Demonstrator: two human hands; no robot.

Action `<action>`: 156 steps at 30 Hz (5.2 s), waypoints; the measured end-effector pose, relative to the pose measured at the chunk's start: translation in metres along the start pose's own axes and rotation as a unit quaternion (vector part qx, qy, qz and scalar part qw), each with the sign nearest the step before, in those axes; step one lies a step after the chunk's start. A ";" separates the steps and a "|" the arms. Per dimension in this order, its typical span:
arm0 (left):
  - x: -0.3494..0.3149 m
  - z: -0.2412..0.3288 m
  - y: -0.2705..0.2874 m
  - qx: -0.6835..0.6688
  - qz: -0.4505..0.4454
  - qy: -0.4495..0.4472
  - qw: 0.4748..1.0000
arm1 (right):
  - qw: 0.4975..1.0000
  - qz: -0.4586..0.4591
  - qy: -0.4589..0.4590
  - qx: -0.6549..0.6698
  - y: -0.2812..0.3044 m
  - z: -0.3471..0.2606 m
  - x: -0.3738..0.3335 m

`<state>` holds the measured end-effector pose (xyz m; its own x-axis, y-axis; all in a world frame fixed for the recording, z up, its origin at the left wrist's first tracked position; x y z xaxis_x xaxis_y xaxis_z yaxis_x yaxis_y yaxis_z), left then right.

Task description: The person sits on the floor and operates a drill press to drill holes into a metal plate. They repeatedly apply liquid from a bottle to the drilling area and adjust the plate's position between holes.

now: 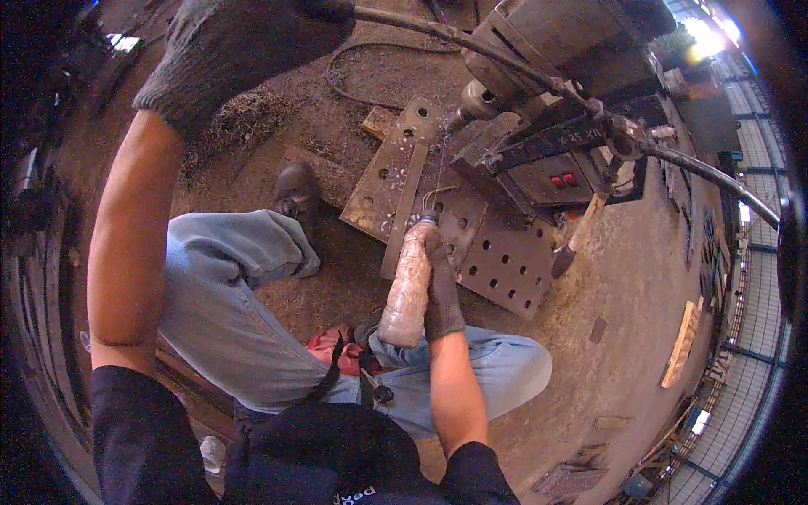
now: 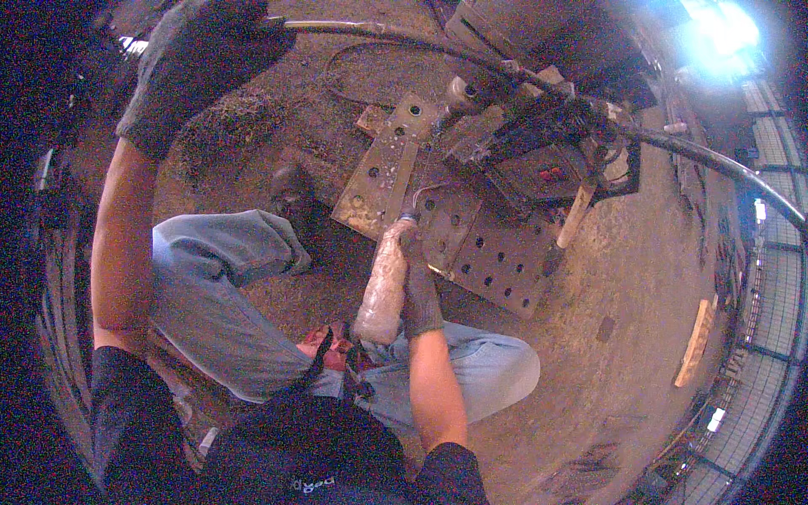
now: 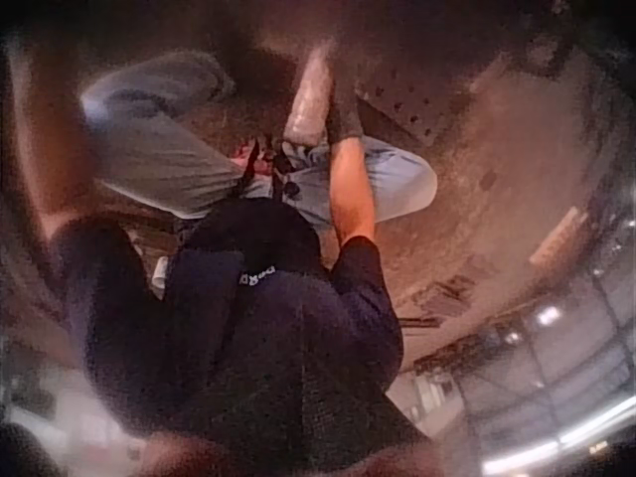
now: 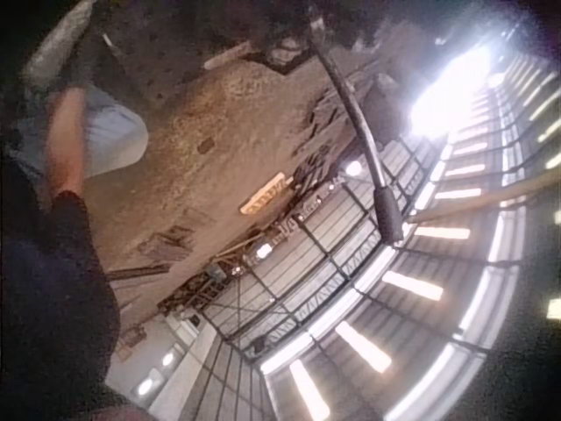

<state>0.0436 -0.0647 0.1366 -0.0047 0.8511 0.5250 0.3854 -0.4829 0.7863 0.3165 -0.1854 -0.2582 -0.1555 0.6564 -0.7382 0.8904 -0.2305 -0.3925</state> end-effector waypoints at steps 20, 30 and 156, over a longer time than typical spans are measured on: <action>0.005 -0.001 -0.018 -0.039 -0.066 -0.056 0.995 | 0.967 -0.082 0.164 -0.178 -0.040 -0.013 -0.024; 0.010 -0.003 -0.021 -0.098 -0.125 -0.051 0.986 | 0.999 0.018 -0.030 0.015 0.002 0.006 -0.006; -0.001 0.014 -0.045 -0.084 -0.047 -0.155 0.983 | 0.949 0.023 0.249 -0.191 -0.016 -0.023 -0.015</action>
<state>0.0387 -0.0408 0.0964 0.2579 0.9030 0.3438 0.2394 -0.4044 0.8827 0.3144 -0.1750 -0.2287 0.0247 0.9319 -0.3618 0.9964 -0.0525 -0.0670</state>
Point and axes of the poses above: each hand's wrist, its own x-axis towards the middle knuckle, its own y-axis out of the back of the hand, z = x × y, the point moved 9 cm from there along x, towards the middle knuckle, and after that the axes turned 6 degrees about x, right-handed, at the moved point
